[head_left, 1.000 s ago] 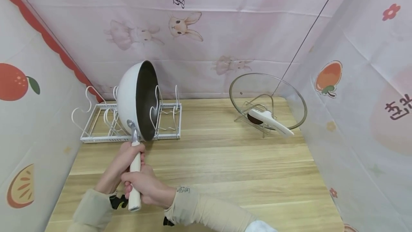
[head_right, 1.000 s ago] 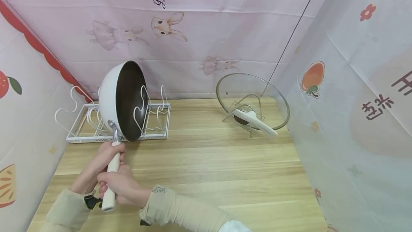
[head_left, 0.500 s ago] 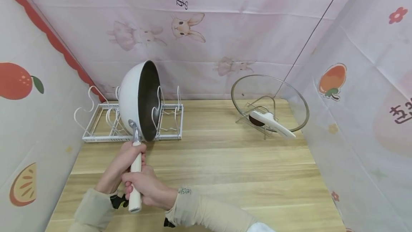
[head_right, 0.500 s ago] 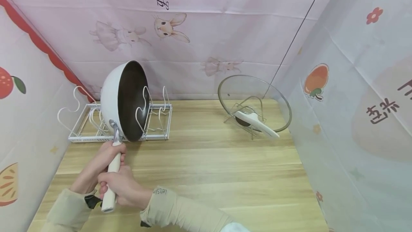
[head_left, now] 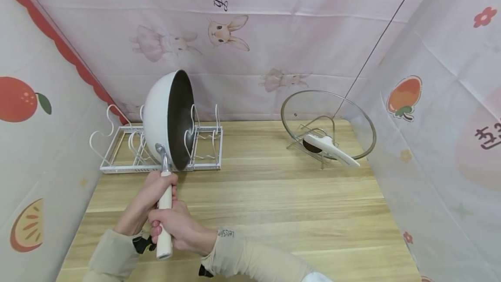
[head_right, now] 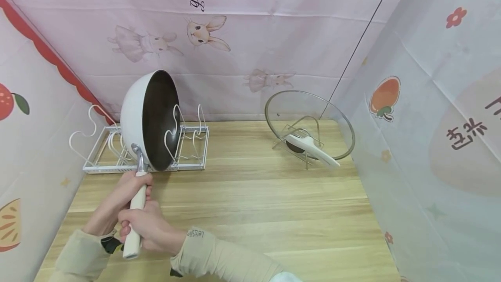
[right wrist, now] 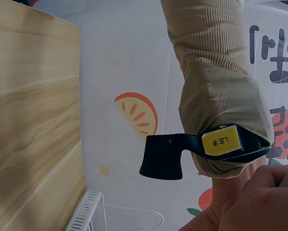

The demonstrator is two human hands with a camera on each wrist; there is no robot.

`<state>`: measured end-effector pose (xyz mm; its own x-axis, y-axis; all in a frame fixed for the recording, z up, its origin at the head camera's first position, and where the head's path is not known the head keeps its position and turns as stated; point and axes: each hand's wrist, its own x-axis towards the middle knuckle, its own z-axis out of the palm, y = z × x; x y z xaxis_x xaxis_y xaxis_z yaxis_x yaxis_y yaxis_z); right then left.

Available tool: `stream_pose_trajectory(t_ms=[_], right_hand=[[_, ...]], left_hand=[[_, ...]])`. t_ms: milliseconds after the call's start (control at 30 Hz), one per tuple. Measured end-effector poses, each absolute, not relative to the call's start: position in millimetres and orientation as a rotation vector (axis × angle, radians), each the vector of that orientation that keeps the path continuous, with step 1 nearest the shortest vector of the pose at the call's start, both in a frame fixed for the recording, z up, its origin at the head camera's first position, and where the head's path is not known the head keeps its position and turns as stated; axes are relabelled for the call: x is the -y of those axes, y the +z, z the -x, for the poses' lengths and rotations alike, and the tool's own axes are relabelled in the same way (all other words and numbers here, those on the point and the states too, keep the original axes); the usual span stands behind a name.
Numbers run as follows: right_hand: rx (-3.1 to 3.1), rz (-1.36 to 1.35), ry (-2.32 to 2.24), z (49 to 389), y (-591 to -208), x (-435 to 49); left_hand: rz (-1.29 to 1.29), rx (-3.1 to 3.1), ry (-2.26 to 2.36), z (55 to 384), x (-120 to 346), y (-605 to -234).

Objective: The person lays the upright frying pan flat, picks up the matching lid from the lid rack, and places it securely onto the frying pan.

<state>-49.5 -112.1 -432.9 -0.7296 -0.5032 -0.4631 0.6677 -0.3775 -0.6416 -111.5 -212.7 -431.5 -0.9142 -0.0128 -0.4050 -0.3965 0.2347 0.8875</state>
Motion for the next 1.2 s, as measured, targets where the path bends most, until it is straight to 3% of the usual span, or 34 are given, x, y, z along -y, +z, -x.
stream_pose_trajectory(t_ms=[1200], right_hand=[[-1.076,-0.155,-2.120,38,-407,99]], left_hand=[[0.341,-2.222,1.776,98,204,-394]])
